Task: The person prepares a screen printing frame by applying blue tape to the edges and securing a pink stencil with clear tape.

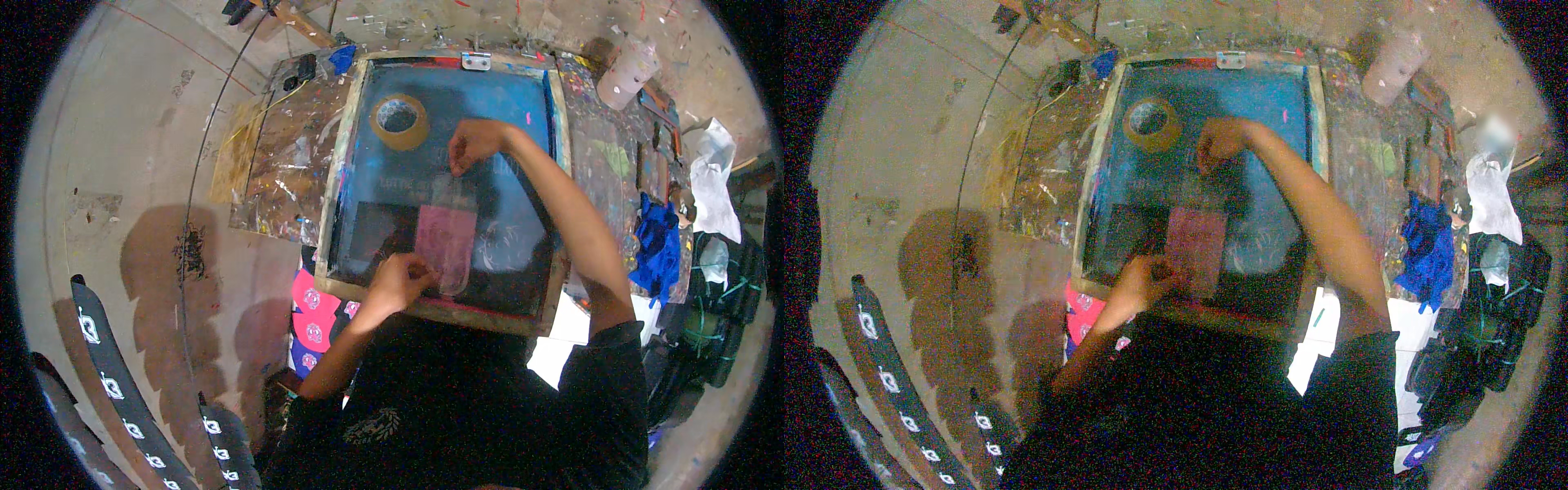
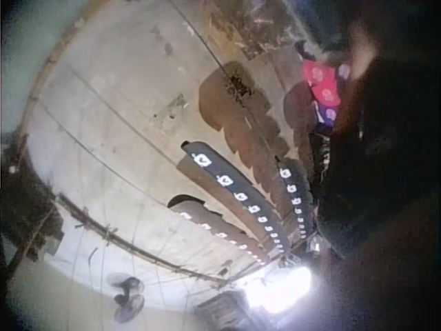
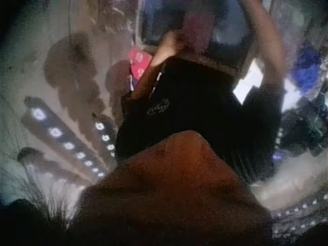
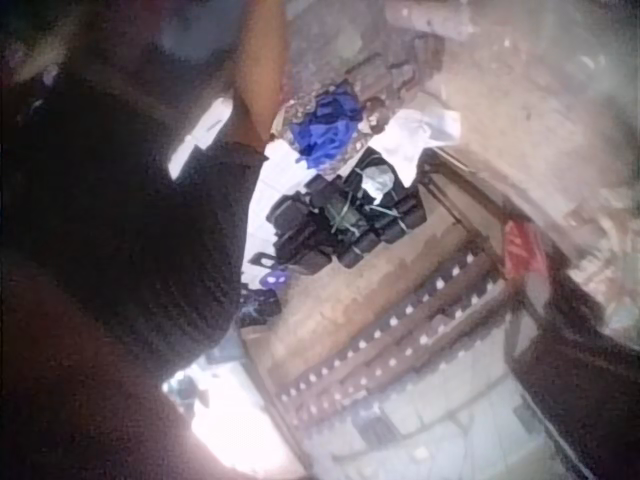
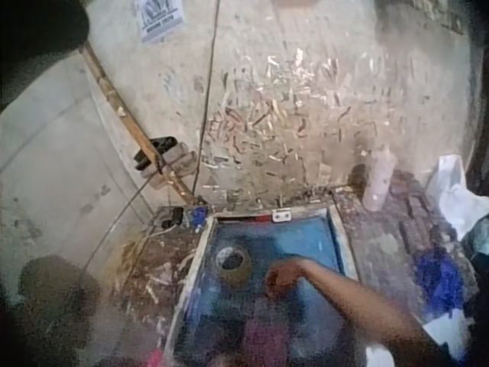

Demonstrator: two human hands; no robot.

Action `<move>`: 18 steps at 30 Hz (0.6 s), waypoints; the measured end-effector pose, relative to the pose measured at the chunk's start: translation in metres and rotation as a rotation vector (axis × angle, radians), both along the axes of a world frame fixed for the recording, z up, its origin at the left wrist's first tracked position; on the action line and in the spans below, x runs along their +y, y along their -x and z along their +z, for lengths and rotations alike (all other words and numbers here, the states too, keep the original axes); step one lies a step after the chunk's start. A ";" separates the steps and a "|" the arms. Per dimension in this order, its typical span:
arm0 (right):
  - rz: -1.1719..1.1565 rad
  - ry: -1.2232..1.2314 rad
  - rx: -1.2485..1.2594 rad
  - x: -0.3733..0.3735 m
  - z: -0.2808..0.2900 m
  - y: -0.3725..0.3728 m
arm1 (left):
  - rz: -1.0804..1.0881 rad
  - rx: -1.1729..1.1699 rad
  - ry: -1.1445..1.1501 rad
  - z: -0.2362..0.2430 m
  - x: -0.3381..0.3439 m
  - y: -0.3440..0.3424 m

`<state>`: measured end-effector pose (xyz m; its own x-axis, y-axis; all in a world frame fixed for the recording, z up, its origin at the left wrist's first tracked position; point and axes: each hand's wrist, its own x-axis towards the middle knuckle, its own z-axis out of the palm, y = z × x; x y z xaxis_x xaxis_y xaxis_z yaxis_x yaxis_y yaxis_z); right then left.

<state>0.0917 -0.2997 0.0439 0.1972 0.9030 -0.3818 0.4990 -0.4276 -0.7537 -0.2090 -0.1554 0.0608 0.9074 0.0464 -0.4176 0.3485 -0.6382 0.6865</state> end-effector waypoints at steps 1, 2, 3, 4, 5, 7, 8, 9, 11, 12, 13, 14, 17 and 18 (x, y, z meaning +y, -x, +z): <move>0.023 -0.021 -0.018 0.000 -0.002 -0.001 | 0.000 0.001 -0.001 -0.001 0.001 -0.001; 0.045 -0.042 -0.037 0.001 -0.003 -0.001 | -0.046 -0.098 -0.056 -0.003 0.002 -0.001; 0.037 -0.042 -0.037 -0.003 -0.013 -0.008 | -0.101 -0.198 -0.110 -0.004 0.002 -0.003; 0.010 -0.061 0.011 -0.006 -0.025 -0.016 | -0.110 -0.200 -0.108 0.000 0.000 -0.007; -0.018 -0.080 0.059 -0.012 -0.037 -0.023 | -0.097 -0.169 -0.046 0.007 -0.003 -0.011; -0.023 -0.066 0.045 -0.005 -0.029 -0.017 | -0.060 -0.133 0.004 0.008 0.000 -0.007; -0.038 -0.048 0.028 -0.002 -0.024 -0.015 | -0.048 -0.098 0.019 0.001 0.004 -0.005; -0.037 -0.050 0.028 0.000 -0.019 -0.013 | -0.039 -0.066 0.035 -0.002 0.005 -0.005; 0.044 -0.060 -0.061 0.003 -0.008 -0.008 | -0.016 -0.051 0.059 -0.004 0.003 -0.002; 0.040 -0.060 -0.061 0.001 -0.011 -0.008 | 0.000 -0.037 0.088 -0.005 0.002 -0.002; 0.032 -0.067 -0.047 0.000 -0.013 -0.008 | -0.004 -0.037 0.089 -0.006 0.001 -0.004; 0.026 -0.074 -0.033 -0.001 -0.016 -0.007 | -0.018 0.028 0.094 -0.006 0.001 -0.006; 0.020 -0.068 -0.011 -0.004 -0.036 -0.013 | 0.002 0.074 0.099 -0.014 -0.001 -0.005; 0.022 -0.069 -0.010 -0.002 -0.036 -0.012 | 0.037 0.056 0.102 -0.017 -0.001 -0.003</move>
<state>0.1034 -0.3018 0.0077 0.1808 0.9311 -0.3168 0.5156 -0.3640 -0.7757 -0.2057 -0.1563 0.0437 0.8810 0.0337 -0.4718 0.4100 -0.5520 0.7261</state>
